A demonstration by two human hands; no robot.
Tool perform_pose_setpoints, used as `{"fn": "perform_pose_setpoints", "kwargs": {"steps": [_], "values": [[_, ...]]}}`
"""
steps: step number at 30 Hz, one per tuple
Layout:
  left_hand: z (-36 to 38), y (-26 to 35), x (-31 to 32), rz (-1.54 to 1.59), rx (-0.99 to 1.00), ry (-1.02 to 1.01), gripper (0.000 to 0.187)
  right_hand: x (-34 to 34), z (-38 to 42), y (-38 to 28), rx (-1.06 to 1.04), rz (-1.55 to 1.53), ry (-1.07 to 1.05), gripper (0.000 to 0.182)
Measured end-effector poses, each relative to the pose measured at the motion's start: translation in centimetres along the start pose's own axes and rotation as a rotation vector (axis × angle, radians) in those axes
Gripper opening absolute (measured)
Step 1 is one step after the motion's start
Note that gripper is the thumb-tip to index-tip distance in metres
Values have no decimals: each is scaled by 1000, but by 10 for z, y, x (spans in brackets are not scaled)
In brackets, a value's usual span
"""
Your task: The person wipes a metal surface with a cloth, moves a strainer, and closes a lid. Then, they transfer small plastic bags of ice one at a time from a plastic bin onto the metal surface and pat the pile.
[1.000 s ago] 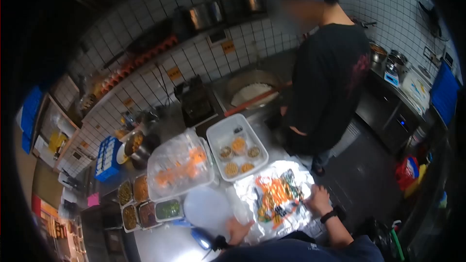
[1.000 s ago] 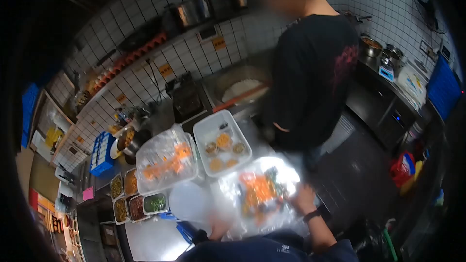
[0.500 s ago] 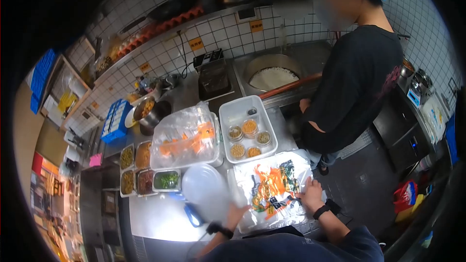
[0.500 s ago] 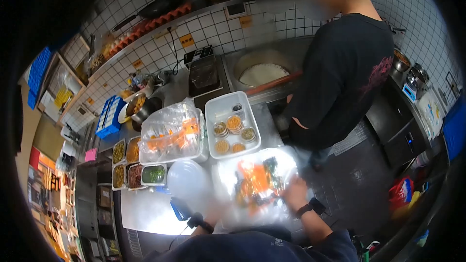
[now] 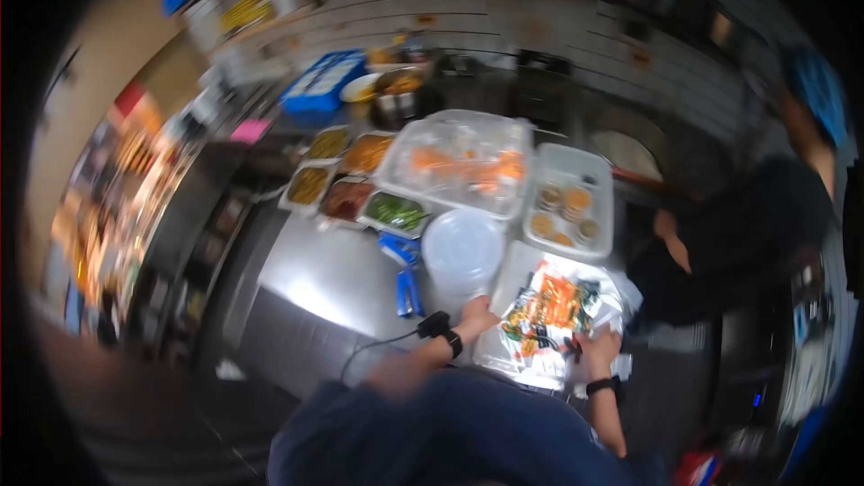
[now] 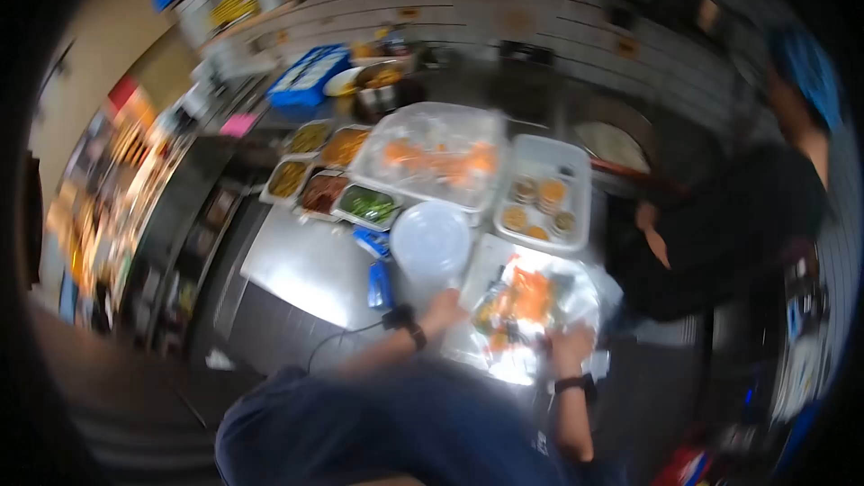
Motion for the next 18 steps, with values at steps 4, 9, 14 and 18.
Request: {"fn": "perform_pose_setpoints", "kwargs": {"steps": [4,9,14,18], "values": [[3,-2,-10,167,-96,-58,33,15,8,-3,-4,105,59,89],[12,2,-17,147,-85,-32,41,28,-3,9,-81,222,1,91],[43,24,-48,-27,-72,-237,46,5,23,-2,-7,169,27,90],[42,2,-26,-41,-96,-147,48,14,6,-4,-138,114,-29,89]]}}
Point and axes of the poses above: each hand's wrist, its own z-axis away from the middle knuckle, its own x-axis out of the palm, y = z × x, the point moved 1 cm from there along -z, towards the middle knuckle, and after that the axes turned 8 degrees about z, right-handed, at the moved point
